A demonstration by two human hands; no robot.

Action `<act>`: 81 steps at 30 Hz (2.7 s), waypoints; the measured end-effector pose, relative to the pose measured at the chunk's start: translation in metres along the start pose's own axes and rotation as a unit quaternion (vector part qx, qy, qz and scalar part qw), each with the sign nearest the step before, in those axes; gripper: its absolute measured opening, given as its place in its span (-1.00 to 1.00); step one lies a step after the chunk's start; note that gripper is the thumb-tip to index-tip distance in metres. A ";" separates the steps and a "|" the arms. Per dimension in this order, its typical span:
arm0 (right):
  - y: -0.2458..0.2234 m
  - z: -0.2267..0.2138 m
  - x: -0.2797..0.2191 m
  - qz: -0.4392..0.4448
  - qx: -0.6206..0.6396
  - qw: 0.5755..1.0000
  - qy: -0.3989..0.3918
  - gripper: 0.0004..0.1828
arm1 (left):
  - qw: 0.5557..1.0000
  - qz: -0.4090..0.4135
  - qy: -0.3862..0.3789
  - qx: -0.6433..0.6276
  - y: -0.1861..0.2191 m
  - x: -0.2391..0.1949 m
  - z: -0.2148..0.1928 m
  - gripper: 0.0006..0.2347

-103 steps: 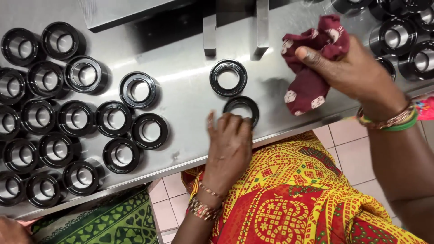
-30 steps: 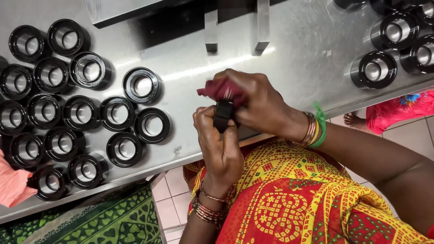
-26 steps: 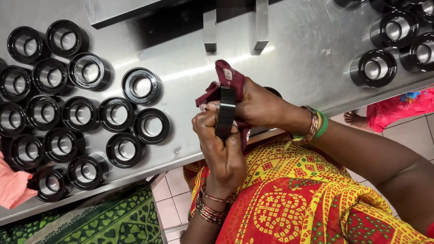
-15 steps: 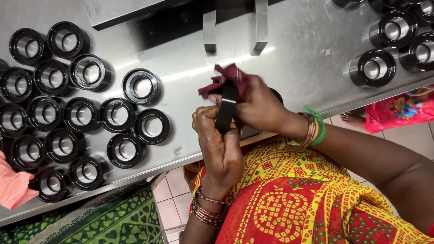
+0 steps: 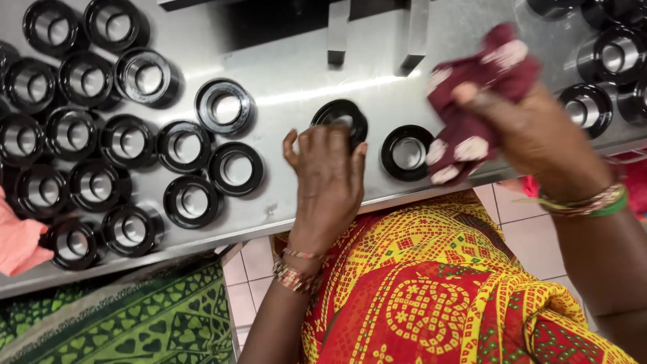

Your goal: Wiping and cleaning numerous black circular metal rings on a workstation table using a cloth.

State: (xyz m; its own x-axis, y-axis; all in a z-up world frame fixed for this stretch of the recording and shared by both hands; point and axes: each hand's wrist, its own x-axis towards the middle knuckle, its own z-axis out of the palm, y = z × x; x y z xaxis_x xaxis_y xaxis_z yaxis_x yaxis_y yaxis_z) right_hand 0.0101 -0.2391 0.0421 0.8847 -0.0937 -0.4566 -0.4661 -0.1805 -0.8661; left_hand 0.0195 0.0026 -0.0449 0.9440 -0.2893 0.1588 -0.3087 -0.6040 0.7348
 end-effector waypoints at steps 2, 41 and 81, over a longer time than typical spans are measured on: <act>0.008 -0.011 0.003 -0.081 0.102 0.991 -0.015 -0.48 | 0.996 0.051 0.005 0.068 -0.004 0.002 0.012 -0.74; 0.016 0.096 0.042 -0.191 -0.036 0.950 -0.243 -0.63 | 0.970 0.020 0.122 -0.209 0.042 -0.042 -0.025 -0.72; -0.021 -0.013 0.016 -0.109 -0.061 0.990 -0.062 -0.63 | 0.981 0.071 -0.047 0.171 -0.013 -0.041 -0.011 -0.77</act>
State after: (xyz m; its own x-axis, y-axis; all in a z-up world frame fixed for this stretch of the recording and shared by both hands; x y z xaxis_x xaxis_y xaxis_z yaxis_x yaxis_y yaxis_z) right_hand 0.0337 -0.2499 0.0554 0.9536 0.0799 -0.2903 -0.2547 -0.3004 -0.9192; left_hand -0.0141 0.0306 -0.0539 0.8783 -0.4469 0.1698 -0.4732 -0.7620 0.4420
